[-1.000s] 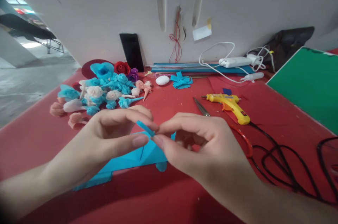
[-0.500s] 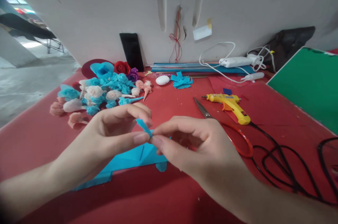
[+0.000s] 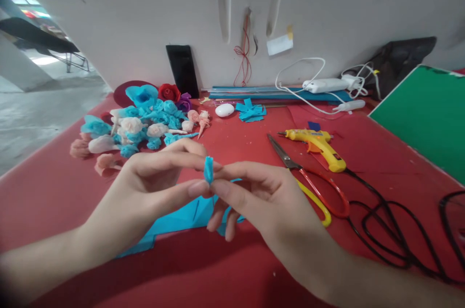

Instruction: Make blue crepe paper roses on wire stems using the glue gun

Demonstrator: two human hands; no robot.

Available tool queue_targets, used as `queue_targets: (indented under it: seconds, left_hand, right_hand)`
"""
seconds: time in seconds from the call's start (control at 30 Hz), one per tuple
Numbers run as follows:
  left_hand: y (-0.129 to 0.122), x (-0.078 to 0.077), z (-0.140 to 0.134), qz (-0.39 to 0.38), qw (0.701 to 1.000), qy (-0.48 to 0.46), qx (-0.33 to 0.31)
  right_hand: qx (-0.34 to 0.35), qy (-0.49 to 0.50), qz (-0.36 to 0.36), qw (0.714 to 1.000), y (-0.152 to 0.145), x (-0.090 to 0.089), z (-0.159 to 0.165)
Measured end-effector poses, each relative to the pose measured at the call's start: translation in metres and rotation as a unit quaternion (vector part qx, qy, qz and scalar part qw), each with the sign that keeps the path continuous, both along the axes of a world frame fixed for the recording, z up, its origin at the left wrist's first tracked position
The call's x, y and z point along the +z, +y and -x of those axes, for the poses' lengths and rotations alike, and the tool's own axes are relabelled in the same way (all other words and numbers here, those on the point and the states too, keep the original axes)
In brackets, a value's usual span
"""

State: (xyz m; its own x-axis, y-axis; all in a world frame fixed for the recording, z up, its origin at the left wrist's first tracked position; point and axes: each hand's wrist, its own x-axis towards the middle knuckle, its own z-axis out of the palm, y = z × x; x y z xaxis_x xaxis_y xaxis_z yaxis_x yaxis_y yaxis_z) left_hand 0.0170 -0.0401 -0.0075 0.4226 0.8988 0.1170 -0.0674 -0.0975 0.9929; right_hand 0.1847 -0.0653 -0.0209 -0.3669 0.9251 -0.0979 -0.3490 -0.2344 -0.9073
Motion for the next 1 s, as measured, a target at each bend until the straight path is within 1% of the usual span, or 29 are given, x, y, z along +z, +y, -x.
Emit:
queue_targets:
  seconds: [0.17, 0.23, 0.37, 0.43, 0.53, 0.6, 0.8, 0.83, 0.9, 0.93, 1.0]
  left_hand:
    - [-0.002, 0.0, -0.002, -0.003, 1.0, 0.008, 0.022]
    - [-0.003, 0.0, -0.002, 0.007, 1.0, -0.001, 0.019]
    - [-0.005, 0.0, -0.002, 0.047, 0.998, -0.034, -0.006]
    - [-0.005, 0.0, -0.003, 0.04, 0.999, -0.028, 0.003]
    - [-0.005, 0.001, -0.006, 0.0, 0.999, -0.001, 0.042]
    - [-0.006, 0.001, -0.006, -0.009, 0.999, 0.008, 0.053]
    - [-0.005, 0.001, -0.003, 0.004, 0.999, 0.015, 0.042]
    - [-0.005, 0.002, -0.002, -0.001, 0.999, 0.019, 0.042]
    - [-0.004, 0.003, -0.002, -0.016, 0.999, 0.027, 0.043]
    - [-0.003, 0.004, -0.002, -0.021, 0.998, 0.032, 0.042]
    - [-0.002, 0.005, -0.002, -0.027, 0.998, 0.039, 0.038]
  right_hand:
    - [-0.024, 0.012, 0.006, 1.0, -0.002, -0.004, 0.002]
    - [-0.029, 0.0, 0.002, 1.0, -0.002, -0.004, 0.004]
    - [-0.047, -0.017, -0.021, 0.999, -0.003, -0.003, 0.007]
    - [-0.058, -0.02, -0.03, 0.998, -0.005, -0.004, 0.007]
    - [-0.061, -0.041, -0.037, 0.997, -0.007, -0.006, 0.007]
    - [-0.061, -0.055, -0.037, 0.996, -0.009, -0.007, 0.007]
    - [-0.062, -0.061, -0.029, 0.996, -0.006, -0.005, 0.005]
    - [-0.065, -0.062, -0.037, 0.995, -0.005, -0.004, 0.004]
    - [-0.091, -0.091, -0.079, 0.989, -0.003, -0.001, 0.001]
    - [-0.112, -0.121, -0.109, 0.98, -0.002, 0.001, 0.0]
    - [-0.148, -0.199, -0.172, 0.953, -0.001, 0.005, -0.003]
